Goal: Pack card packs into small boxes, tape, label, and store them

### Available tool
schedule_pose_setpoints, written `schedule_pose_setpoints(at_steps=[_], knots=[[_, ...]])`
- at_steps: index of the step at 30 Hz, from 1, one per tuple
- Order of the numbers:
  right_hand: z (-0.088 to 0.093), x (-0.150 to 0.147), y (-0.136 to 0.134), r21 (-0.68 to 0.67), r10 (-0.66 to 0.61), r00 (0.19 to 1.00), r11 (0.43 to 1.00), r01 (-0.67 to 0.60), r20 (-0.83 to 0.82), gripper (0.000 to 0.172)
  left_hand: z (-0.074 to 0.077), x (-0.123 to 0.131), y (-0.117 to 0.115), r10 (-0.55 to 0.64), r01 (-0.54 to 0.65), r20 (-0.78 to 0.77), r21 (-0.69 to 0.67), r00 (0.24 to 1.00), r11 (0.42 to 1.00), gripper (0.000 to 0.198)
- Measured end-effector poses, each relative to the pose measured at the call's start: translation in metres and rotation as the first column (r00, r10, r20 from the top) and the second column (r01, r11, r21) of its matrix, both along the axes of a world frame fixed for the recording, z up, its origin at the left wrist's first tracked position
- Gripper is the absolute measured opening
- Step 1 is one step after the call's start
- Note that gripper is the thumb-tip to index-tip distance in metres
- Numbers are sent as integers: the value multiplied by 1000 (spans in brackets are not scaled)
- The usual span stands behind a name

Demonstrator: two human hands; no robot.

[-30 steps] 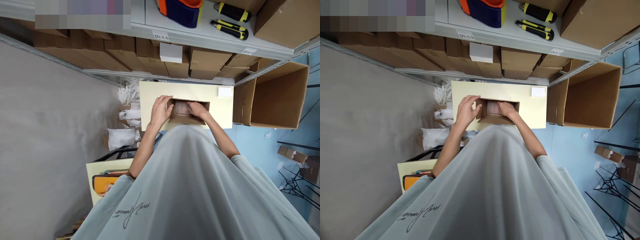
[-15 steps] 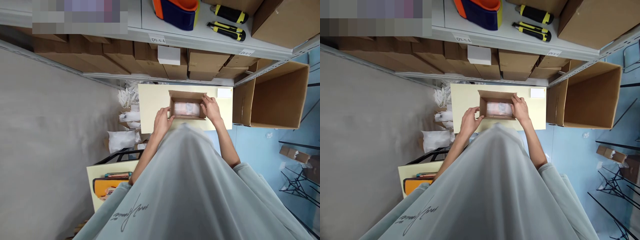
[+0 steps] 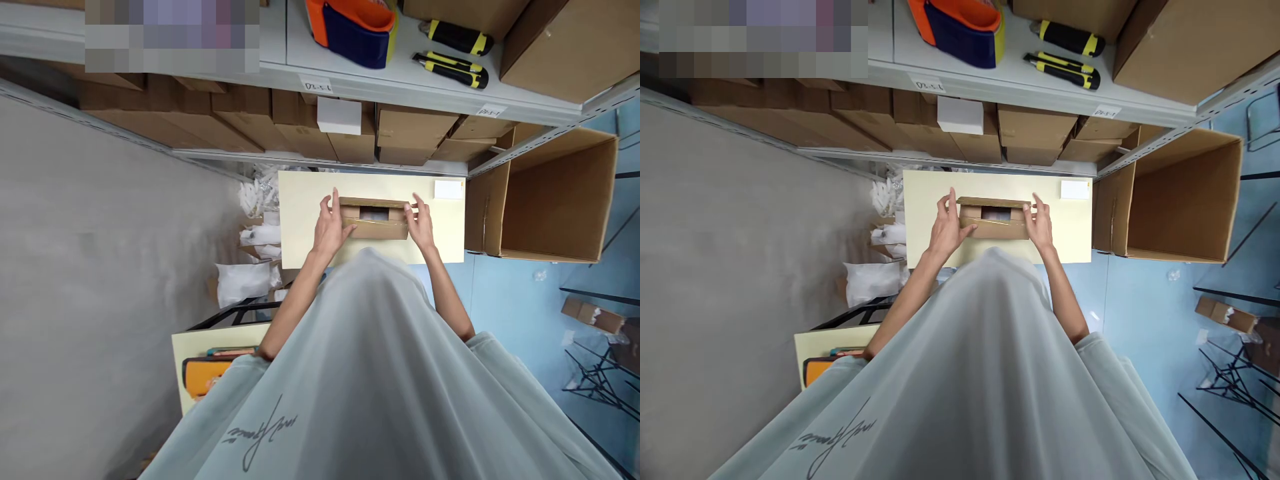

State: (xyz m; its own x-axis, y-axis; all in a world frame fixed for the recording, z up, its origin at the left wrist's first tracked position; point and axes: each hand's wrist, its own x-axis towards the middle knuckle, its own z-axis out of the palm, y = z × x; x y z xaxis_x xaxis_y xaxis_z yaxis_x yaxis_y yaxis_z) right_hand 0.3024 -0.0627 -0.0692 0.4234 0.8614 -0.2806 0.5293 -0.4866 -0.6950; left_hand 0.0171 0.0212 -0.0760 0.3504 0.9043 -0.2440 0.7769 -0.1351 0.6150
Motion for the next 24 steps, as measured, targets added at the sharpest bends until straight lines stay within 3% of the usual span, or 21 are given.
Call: schedule_pose_setpoints(at_steps=[3, 6, 10, 16, 20, 24], knots=[[-3, 5, -9, -12, 29, 999, 1000, -29, 21, 54, -6, -2, 6, -52, 51, 28, 20, 998, 998, 63], [-8, 1, -15, -85, 63, 998, 994, -62, 8, 35, -14, -4, 5, -10, 14, 54, -63, 998, 998, 29], [-13, -9, -15, -167, -3, 998, 986, -7, -60, 26, -25, -4, 0, 76, -56, 108, -172, 991, 983, 26], [-11, -9, -4, -255, -39, 999, 966, 33, -16, 17, -35, 2, 7, 160, -131, 156, -186, 975, 974, 20], [-5, -7, 7, -233, -56, 998, 971, 54, -1, 13, -28, 7, 20, 241, -209, 108, -246, 965, 947, 12], [3, -14, 21, -129, -93, 996, 987, 93, 3, 18, -13, 7, 35, 346, -306, 174, -220, 922, 926, 27]])
